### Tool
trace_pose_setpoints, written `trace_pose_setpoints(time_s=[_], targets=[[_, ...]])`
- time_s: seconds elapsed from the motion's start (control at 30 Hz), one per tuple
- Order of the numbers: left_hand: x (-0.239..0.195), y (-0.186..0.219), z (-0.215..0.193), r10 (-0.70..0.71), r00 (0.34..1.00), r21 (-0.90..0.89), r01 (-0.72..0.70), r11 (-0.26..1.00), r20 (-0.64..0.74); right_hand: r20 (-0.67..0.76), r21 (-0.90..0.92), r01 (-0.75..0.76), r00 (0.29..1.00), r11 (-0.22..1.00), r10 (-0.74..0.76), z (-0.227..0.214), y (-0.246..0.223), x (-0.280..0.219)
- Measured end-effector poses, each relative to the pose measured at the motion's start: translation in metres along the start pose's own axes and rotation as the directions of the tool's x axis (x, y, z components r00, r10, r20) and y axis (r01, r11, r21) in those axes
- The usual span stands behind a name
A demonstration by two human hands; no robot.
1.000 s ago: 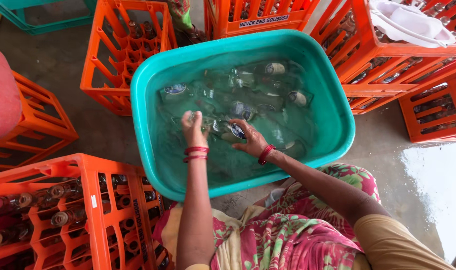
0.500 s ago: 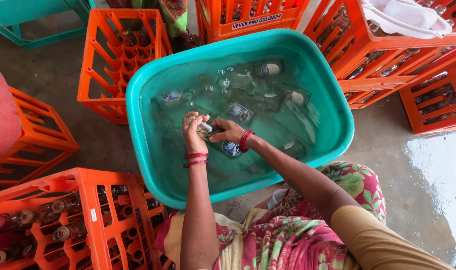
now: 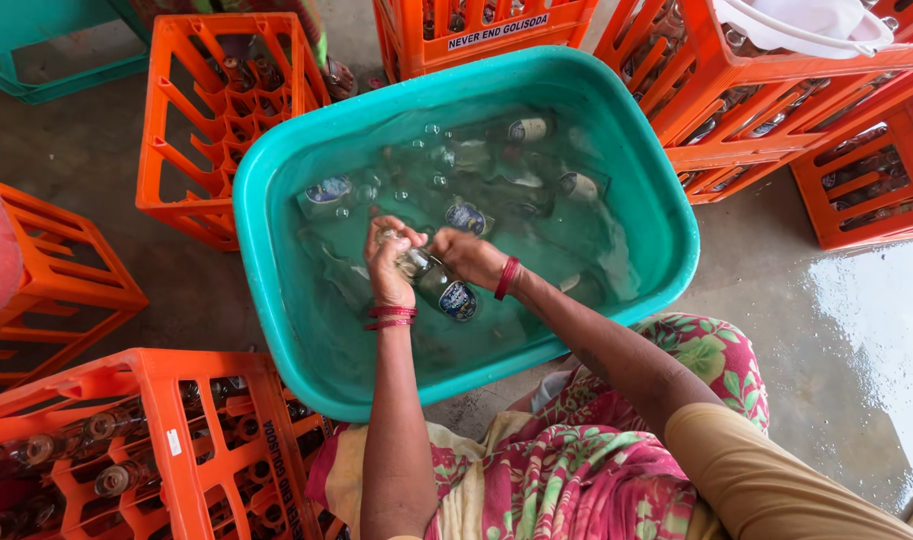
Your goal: The person washes glass bottles by hand in a teal tub filled with water. They repeatedly submerge, rinse, and shake the bottles, then place them into orange crates nearby.
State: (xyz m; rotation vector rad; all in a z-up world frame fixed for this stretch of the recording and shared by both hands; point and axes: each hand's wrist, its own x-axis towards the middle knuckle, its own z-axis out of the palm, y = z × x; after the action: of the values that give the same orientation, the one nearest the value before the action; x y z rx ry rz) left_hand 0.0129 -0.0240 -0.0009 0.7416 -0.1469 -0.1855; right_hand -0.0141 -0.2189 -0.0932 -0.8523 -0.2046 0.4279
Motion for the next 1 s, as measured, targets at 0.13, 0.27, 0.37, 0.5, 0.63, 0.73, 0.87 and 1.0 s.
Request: trace_pose_setpoints(time_s=[0.13, 0.27, 0.37, 0.5, 0.63, 0.73, 0.87, 1.0], targets=[[0.000, 0.015, -0.002, -0.024, 1.000, -0.092, 0.024, 0.995, -0.004, -0.119, -0.242, -0.148, 0.985, 0.959, 0.122, -0.001, -0.002, -0.005], [-0.002, 0.015, -0.001, -0.008, 0.996, -0.067, 0.014, 0.998, 0.086, -0.051, -0.263, -0.317, 0.948, 0.911, 0.315, 0.012, -0.016, -0.018], [0.002, 0.000, -0.008, 0.010, 0.995, -0.014, -0.008, 1.000, 0.098, -0.174, -0.246, -0.338, 0.938, 0.908, 0.301, 0.023, -0.013, -0.015], [0.020, -0.023, -0.033, -0.009, 0.995, 0.375, -0.030, 0.927, 0.102, -0.301, -0.585, -0.147, 0.953, 0.797, -0.046, 0.024, -0.009, -0.010], [0.029, -0.028, -0.057, -0.336, 0.921, 0.346, 0.255, 0.903, 0.199, -0.253, -0.806, -0.100, 0.949, 0.583, -0.187, 0.023, -0.015, -0.012], [0.023, -0.023, -0.056, -0.372, 0.900, 0.431, 0.250, 0.867, 0.227, -0.186, -0.864, -0.009, 0.935, 0.503, -0.303, 0.032, -0.019, -0.013], [0.017, -0.020, -0.041, -0.366, 0.931, 0.511, 0.307, 0.803, 0.016, -0.255, -0.951, -0.131, 0.844, 0.279, -0.471, 0.055, -0.018, -0.012], [0.019, -0.037, -0.040, -0.301, 0.921, 0.521, 0.388, 0.760, -0.246, -0.054, -0.995, -0.089, 0.873, -0.050, -0.486, 0.060, -0.016, -0.019]])
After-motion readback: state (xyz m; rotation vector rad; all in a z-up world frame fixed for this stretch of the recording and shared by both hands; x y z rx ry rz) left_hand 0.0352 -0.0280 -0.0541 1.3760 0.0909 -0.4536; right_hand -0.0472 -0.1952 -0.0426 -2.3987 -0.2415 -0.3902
